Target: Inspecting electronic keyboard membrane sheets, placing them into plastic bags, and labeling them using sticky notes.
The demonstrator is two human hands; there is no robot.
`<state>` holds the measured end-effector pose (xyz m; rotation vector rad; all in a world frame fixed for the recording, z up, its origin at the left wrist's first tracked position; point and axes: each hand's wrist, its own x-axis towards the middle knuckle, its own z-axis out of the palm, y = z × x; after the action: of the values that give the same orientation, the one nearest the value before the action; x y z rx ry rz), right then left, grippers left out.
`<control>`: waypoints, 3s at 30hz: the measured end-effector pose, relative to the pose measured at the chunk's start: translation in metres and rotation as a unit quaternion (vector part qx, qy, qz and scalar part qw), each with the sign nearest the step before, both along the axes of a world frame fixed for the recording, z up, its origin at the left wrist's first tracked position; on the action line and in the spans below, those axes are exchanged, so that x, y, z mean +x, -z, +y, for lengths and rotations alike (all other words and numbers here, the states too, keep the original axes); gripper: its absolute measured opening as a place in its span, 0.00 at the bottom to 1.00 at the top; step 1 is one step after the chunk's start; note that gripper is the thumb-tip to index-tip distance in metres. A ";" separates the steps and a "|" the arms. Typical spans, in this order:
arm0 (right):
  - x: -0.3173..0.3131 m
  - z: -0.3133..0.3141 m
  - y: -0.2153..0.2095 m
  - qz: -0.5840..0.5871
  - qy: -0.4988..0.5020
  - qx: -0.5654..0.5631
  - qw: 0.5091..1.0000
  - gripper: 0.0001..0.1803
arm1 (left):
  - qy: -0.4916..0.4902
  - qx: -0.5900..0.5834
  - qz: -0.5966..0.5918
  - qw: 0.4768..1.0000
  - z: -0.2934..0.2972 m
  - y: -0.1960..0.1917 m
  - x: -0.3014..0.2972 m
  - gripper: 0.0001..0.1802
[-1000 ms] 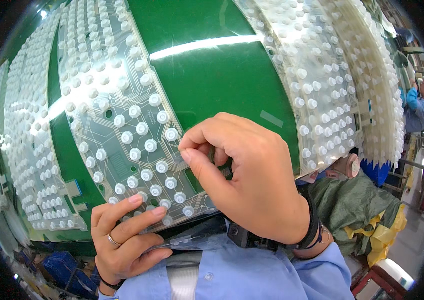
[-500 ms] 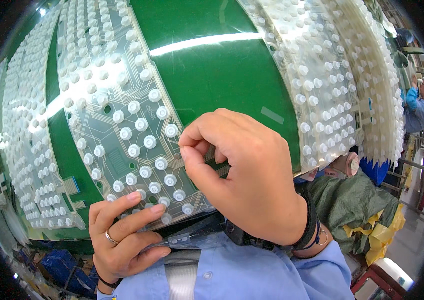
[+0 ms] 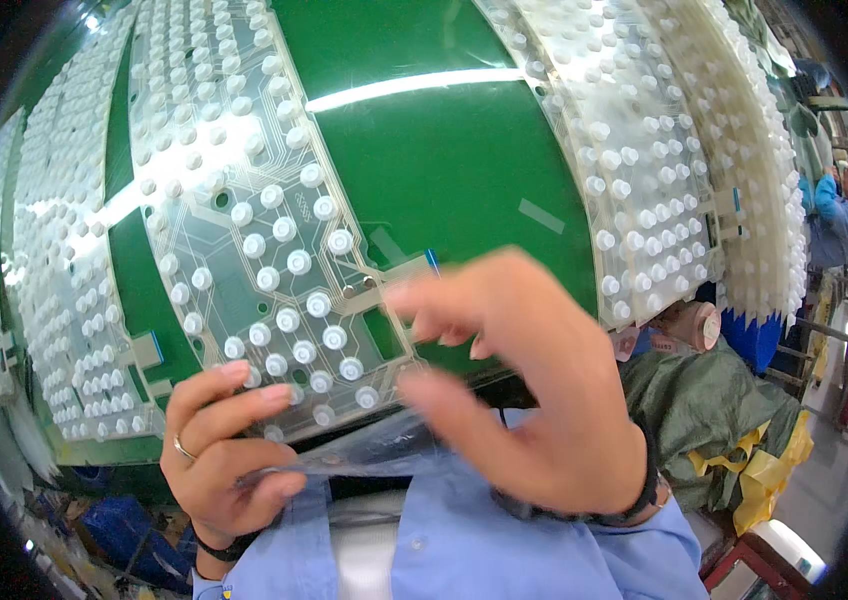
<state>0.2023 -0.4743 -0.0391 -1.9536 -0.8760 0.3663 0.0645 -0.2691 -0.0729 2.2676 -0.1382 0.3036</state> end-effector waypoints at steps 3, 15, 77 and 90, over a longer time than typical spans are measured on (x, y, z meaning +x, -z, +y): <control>-0.018 -0.015 -0.002 0.029 -0.080 0.000 0.996 0.22 | -0.031 -0.013 -0.016 0.999 -0.002 0.001 -0.003 0.11; -0.046 -0.033 0.013 -0.131 -0.050 0.081 0.987 0.18 | -0.073 -0.040 0.037 0.996 -0.015 -0.014 -0.019 0.09; -0.020 -0.007 0.025 0.083 0.074 -0.043 0.993 0.05 | 0.111 0.175 0.037 0.978 -0.029 0.002 -0.002 0.14; -0.026 -0.001 0.024 0.003 0.069 -0.094 0.993 0.11 | 0.103 0.168 0.043 0.979 -0.030 0.002 -0.002 0.14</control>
<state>0.1763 -0.4757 -0.0632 -2.1715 -0.7195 0.3840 0.0627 -0.2988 -0.0753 2.5695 -0.4017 0.0748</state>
